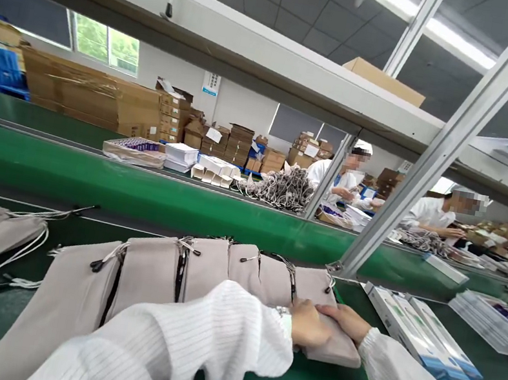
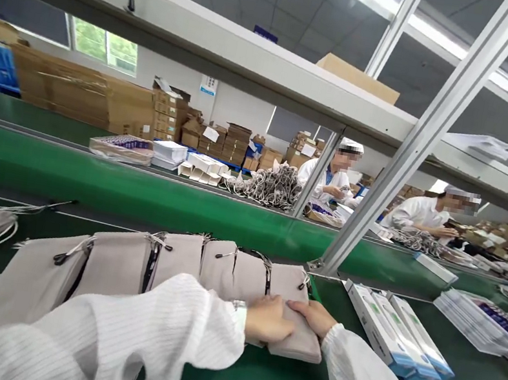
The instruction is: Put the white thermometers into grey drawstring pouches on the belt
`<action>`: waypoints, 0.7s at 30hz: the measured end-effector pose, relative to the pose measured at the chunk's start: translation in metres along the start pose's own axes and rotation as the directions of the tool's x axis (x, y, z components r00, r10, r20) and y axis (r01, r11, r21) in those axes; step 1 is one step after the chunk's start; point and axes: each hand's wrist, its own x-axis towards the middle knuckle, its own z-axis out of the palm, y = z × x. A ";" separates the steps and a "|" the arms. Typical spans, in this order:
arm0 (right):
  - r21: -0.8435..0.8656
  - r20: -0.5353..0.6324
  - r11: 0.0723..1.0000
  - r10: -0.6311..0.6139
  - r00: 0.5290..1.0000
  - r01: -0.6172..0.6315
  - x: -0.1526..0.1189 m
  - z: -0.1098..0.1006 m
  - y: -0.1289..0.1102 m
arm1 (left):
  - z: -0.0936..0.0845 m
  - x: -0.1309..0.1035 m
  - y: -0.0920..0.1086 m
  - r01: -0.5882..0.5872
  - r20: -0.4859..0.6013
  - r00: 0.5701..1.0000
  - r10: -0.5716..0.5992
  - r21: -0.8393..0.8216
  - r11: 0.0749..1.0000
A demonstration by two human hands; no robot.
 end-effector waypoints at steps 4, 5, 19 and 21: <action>0.236 -0.085 0.964 -0.104 0.991 0.122 -0.017 -0.012 -0.037 | -0.039 -0.031 -0.020 0.048 0.017 0.999 -0.047 -0.005 0.999; 0.285 -0.112 0.944 -0.139 0.984 0.166 -0.019 -0.011 -0.045 | -0.052 -0.037 -0.028 0.053 0.009 0.999 -0.053 0.005 0.999; -0.382 -0.059 0.916 -0.156 0.986 0.122 0.026 0.061 -0.019 | -0.054 -0.060 -0.100 0.033 0.076 0.995 -0.060 0.315 0.949; -0.177 0.072 0.983 -0.039 0.997 0.051 0.022 0.065 -0.023 | -0.051 -0.062 -0.101 0.023 0.062 0.997 -0.045 0.317 0.948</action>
